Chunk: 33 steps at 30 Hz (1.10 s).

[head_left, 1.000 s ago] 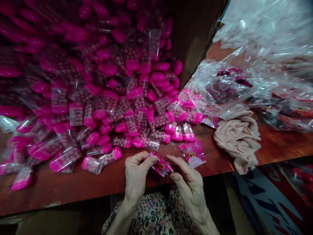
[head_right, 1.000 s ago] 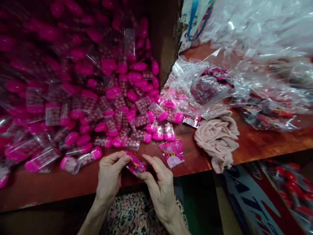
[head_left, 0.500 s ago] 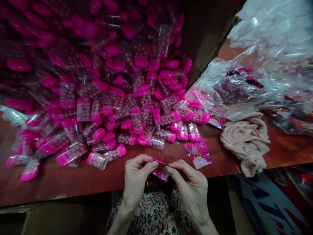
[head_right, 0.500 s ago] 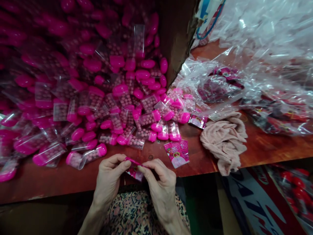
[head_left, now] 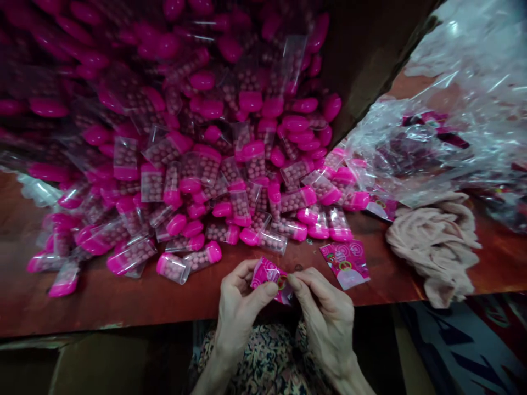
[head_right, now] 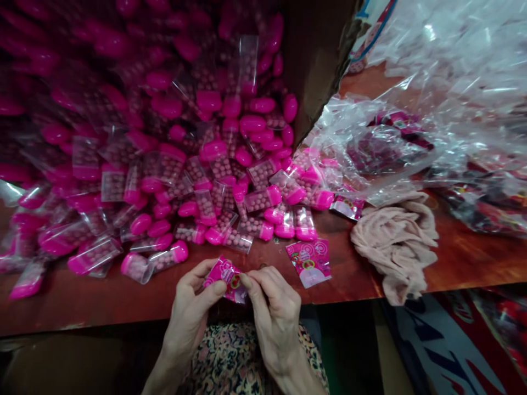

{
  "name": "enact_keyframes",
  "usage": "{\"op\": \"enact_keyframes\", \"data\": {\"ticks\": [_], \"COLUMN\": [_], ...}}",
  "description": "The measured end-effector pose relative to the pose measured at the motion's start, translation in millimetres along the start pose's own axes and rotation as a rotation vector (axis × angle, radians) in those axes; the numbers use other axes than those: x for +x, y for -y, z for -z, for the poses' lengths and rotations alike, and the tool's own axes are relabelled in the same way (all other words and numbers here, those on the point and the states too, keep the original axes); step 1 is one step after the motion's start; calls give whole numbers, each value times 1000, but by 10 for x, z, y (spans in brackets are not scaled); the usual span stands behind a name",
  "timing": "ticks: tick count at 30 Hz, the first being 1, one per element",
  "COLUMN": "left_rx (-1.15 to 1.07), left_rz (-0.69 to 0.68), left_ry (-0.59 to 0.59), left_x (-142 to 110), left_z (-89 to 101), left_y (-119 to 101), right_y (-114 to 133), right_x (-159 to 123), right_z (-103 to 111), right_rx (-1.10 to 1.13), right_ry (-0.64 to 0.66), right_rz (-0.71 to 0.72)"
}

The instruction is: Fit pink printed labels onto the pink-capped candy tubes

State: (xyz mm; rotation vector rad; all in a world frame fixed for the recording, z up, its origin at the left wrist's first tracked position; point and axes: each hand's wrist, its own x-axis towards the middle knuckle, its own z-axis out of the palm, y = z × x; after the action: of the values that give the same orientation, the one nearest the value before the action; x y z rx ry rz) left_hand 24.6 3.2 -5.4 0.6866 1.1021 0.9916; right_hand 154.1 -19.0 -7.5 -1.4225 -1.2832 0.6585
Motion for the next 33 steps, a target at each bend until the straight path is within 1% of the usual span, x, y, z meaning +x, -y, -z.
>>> {"op": "enact_keyframes", "data": {"ticks": [3, 5, 7, 8, 10, 12, 13, 15, 19, 23, 26, 29, 31, 33], "left_rx": [-37, -102, -165, -195, -266, -340, -374, -424, -492, -532, -545, -549, -543, -528], "left_rz": [38, 60, 54, 42, 19, 14, 16, 26, 16, 1, -2, -16, -25, -31], "left_ry": [-66, -132, -208, -242, -304, -349, -367, -391, -399, -414, -432, -437, -429, -421], "left_x": [-35, -40, -38, -36, -31, -25, -19, -2, 45, 84, 100, 106, 109, 112], "left_z": [-15, -5, 25, 47, 97, 146, 167, 196, 208, 182, 158, 144, 140, 137], "left_y": [2, -19, -64, -94, -156, -207, -224, -243, -248, -268, -290, -302, -303, -302], "right_y": [24, 35, 31, 20, -22, -85, -118, -172, -194, -175, -192, -200, -180, -138], "right_x": [-3, -1, 31, 64, 162, 278, 327, 378, 289, 165, 143, 145, 137, 114], "right_z": [-36, -47, -51, -56, -81, -129, -155, -196, -180, -134, -137, -118, -72, -6], "right_rx": [-20, -20, -30, -63, -222, -452, -549, -662, -679, -657, -630, -628, -601, -514], "right_ry": [19, 71, 118, 118, 63, 8, 5, 18, 27, 8, -14, 7, 20, 20], "right_rz": [75, 104, 155, 196, 294, 373, 397, 425, 412, 365, 324, 301, 266, 197]}}
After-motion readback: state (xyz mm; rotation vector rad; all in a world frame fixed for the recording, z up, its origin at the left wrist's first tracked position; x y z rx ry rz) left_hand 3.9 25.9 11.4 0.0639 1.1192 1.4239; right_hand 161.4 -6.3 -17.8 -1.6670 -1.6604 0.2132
